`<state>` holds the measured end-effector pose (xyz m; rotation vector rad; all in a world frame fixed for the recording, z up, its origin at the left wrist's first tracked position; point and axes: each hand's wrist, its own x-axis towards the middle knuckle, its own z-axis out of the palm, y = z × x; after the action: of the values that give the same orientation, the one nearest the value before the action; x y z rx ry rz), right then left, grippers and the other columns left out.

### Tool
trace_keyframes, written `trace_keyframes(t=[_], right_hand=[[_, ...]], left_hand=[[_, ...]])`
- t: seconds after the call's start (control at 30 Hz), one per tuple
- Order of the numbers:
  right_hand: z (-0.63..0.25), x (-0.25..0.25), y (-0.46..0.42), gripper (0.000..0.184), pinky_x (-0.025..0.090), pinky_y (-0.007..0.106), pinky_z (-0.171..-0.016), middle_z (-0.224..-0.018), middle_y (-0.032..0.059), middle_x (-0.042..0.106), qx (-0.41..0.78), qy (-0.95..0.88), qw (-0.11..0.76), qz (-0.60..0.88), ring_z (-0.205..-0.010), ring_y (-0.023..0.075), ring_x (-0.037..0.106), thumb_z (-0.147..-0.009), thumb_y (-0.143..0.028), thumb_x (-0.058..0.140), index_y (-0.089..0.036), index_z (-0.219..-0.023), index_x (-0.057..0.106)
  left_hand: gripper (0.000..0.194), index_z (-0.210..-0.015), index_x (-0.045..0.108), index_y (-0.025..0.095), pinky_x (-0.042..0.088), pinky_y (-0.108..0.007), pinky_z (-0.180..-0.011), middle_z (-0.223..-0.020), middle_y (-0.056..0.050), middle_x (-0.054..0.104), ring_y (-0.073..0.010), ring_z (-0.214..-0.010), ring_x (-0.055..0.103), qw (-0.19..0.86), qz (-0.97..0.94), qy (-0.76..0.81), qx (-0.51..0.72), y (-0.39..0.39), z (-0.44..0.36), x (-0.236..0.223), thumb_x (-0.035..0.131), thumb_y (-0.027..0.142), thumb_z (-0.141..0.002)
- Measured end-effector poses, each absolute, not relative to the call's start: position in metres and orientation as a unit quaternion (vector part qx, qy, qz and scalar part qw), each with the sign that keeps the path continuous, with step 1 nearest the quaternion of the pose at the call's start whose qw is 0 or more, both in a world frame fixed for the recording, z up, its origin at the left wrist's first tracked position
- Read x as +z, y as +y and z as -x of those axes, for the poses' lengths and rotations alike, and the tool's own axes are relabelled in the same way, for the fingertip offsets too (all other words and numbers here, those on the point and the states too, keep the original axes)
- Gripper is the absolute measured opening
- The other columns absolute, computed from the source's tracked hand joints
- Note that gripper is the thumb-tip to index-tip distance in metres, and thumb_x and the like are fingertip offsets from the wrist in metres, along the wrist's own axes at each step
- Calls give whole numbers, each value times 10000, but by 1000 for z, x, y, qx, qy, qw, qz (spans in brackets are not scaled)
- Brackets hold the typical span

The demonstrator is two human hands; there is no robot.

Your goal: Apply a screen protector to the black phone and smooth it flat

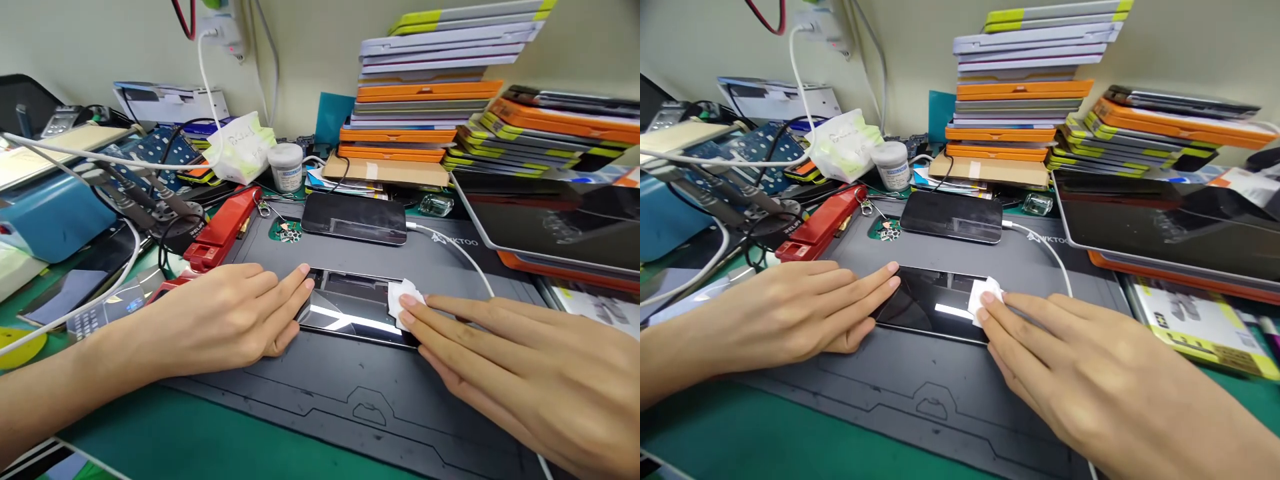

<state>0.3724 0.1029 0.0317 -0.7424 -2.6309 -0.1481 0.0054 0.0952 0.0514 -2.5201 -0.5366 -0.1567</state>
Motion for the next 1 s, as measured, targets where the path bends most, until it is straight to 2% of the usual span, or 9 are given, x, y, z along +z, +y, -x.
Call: trace_keyframes(t=[0.07,0.17,0.33,0.47,0.6,0.73,0.83,0.93,1.0], right_hand=[[-377,32,104,488,574,437,-1190,-1563,-1,633,-73,-968,125,207,-1407,269,642,-1100,-176,463,-286,-1557,591],[-378,36,104,484,602,462,-1152,-1585,29,614,-77,-969,117,202,-1415,299,634,-1093,-156,469,-257,-1550,593],[-362,48,105,356,631,485,-1027,-1425,49,739,-118,-965,136,188,-1246,294,735,-1082,-204,551,-187,-1412,684],[-348,59,107,282,630,458,-911,-1263,66,813,-98,-962,167,194,-1073,282,784,-1063,-231,596,-139,-1285,745],[-340,65,103,291,607,424,-974,-1301,60,800,-52,-964,165,200,-1143,261,767,-1062,-236,610,-136,-1302,741],[-323,64,98,308,549,374,-1124,-1373,30,766,-16,-970,159,183,-1258,209,727,-1083,-244,575,-150,-1330,732],[-308,58,102,297,469,328,-1228,-1362,23,773,-19,-970,170,175,-1276,169,718,-1065,-180,596,-140,-1326,731],[-302,54,107,320,428,360,-1279,-1380,37,764,-22,-972,161,170,-1312,175,701,-1061,-153,595,-127,-1359,709],[-305,55,107,347,427,394,-1290,-1429,46,735,-19,-976,144,164,-1339,182,684,-1063,-165,595,-141,-1396,687]], left_hand=[[390,-1301,705,-70,632,-394,-608,-1307,-232,762,-233,-742,760,273,940,-196,-55,96,-6,54,554,182,-1044],[384,-1286,717,-69,641,-397,-601,-1293,-226,766,-240,-734,764,270,942,-190,-56,96,-6,55,549,181,-1048],[390,-1291,722,-53,640,-398,-616,-1313,-211,762,-245,-758,771,261,943,-197,-65,96,-5,53,522,191,-1062],[378,-1272,745,7,627,-396,-645,-1294,-174,782,-242,-785,774,255,942,-207,-66,98,-3,55,494,215,-1081],[421,-1313,738,68,603,-394,-675,-1282,-150,796,-236,-790,764,240,945,-211,-70,99,1,55,477,320,-1100],[536,-1325,734,59,603,-406,-737,-1270,-187,793,-261,-857,777,218,946,-223,-85,100,3,49,493,482,-1102],[506,-1308,748,84,592,-389,-770,-1269,-165,797,-254,-887,779,197,947,-234,-102,104,4,45,510,482,-1104],[475,-1220,786,134,563,-394,-712,-1242,-135,812,-250,-809,764,151,949,-251,-114,110,5,45,556,525,-1080],[424,-1086,822,217,527,-377,-663,-1140,-89,841,-240,-738,745,59,933,-318,-156,113,5,46,675,604,-992]])
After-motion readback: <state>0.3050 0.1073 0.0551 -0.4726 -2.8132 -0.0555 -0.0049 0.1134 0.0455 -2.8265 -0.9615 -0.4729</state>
